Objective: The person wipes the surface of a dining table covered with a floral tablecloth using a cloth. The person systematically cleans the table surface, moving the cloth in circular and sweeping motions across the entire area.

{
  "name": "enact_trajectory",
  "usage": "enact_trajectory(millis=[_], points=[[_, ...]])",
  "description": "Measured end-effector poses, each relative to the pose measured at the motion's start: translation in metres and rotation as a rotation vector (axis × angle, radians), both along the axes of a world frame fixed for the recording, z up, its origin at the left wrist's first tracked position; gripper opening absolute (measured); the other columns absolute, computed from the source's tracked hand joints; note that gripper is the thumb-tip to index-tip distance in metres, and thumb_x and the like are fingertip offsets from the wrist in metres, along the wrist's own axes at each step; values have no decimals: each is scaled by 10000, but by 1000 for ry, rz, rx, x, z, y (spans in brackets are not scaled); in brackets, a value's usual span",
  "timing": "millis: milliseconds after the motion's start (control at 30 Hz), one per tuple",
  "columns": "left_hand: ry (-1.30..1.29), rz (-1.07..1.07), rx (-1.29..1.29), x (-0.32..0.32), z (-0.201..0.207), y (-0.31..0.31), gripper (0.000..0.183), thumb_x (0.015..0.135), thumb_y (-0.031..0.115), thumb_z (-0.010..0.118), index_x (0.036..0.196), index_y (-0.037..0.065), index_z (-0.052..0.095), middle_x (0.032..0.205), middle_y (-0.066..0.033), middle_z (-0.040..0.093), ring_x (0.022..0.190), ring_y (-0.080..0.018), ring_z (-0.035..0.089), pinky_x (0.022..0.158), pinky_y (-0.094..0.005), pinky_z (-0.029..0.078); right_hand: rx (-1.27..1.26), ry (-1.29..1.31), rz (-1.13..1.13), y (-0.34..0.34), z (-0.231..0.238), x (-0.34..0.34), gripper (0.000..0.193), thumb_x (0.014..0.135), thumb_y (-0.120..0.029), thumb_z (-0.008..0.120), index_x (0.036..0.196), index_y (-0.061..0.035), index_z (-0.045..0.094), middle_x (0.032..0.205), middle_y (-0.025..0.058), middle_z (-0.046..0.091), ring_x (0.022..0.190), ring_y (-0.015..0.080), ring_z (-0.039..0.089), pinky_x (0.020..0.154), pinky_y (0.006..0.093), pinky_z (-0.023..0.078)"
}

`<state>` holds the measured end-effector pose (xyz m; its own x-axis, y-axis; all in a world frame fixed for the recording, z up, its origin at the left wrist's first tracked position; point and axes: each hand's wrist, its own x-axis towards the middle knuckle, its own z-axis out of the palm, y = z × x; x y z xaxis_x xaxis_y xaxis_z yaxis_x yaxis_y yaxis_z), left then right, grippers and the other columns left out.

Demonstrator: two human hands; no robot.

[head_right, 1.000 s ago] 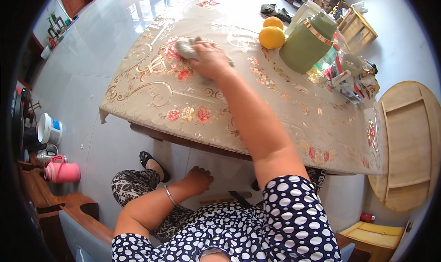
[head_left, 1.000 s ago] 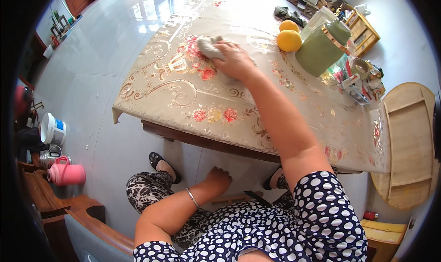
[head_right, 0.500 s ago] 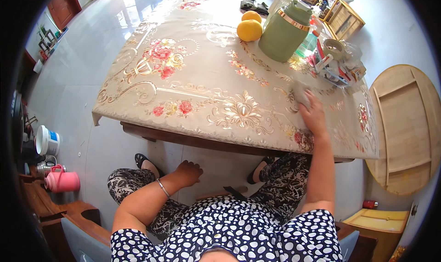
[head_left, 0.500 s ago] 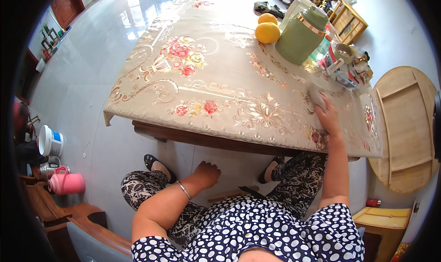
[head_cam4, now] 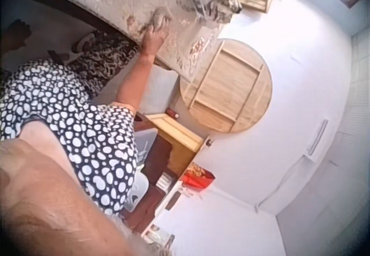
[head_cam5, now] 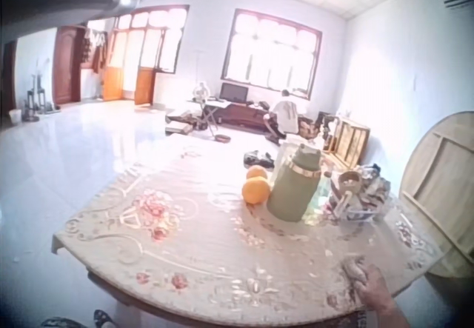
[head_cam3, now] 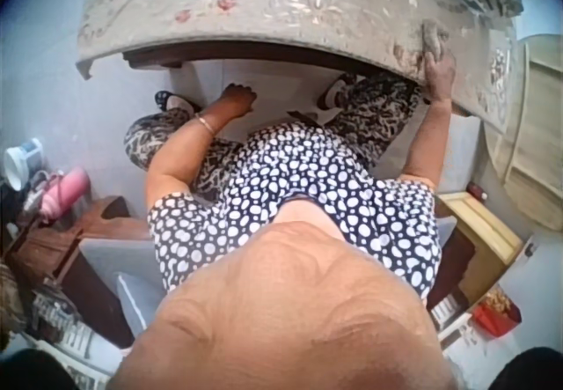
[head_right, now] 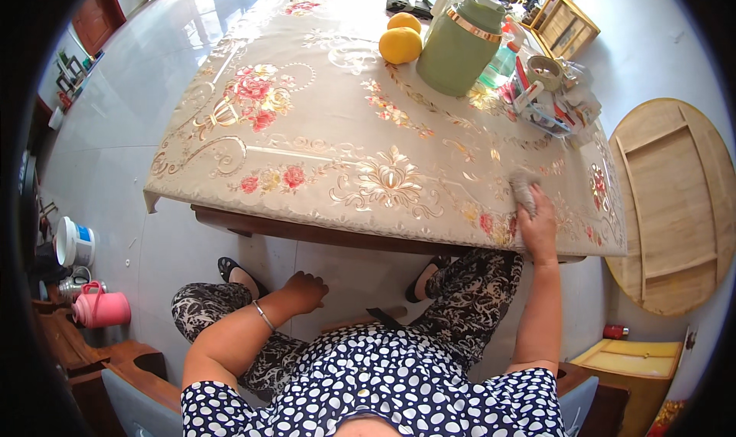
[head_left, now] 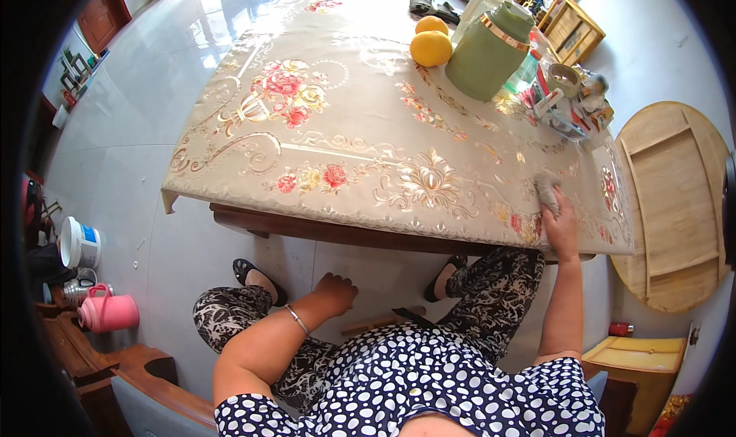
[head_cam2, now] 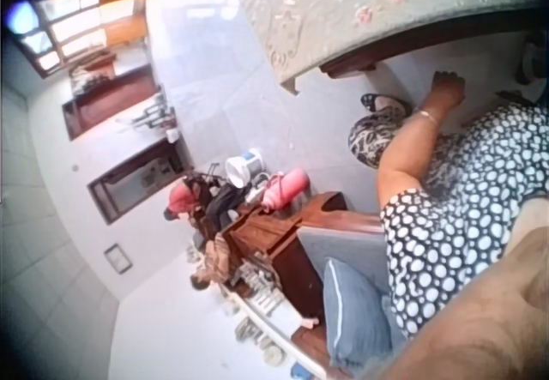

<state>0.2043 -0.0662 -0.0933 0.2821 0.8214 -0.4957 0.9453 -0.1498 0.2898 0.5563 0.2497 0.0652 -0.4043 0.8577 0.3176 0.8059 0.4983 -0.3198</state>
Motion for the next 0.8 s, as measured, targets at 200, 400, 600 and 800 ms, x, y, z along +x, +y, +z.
enact_trajectory(millis=[200, 400, 600, 800], points=[[4, -11, 6, 2, 0, -1, 319, 764, 324, 693, 978, 97, 629, 973, -88, 615, 923, -266, 598, 795, -404, 444, 45, -4, 284, -21, 6, -90, 445, 805, -165, 631, 1213, -11, 540, 1300, 167, 507, 1208, 335, 448, 1038, 402, 342], [-37, -2, 108, 2, -1, -7, 302, 755, 306, 695, 968, 102, 630, 966, -88, 612, 926, -261, 595, 808, -400, 436, 40, -14, 533, -38, 9, -182, 476, 773, -161, 655, 1214, -24, 539, 1301, 164, 503, 1237, 350, 423, 1050, 418, 334], [-52, 15, 132, 3, -3, -11, 276, 752, 290, 695, 945, 103, 633, 950, -77, 610, 912, -254, 590, 793, -386, 433, -2, -55, 730, -59, 9, -281, 500, 790, -216, 642, 1249, -64, 516, 1351, 137, 462, 1288, 344, 373, 1072, 422, 308], [-44, 23, 98, 5, -3, -8, 262, 742, 282, 695, 924, 101, 642, 930, -71, 613, 901, -250, 587, 784, -380, 433, -17, -101, 860, -84, 3, -386, 509, 827, -289, 593, 1281, -86, 485, 1399, 114, 411, 1326, 321, 323, 1087, 413, 285]])
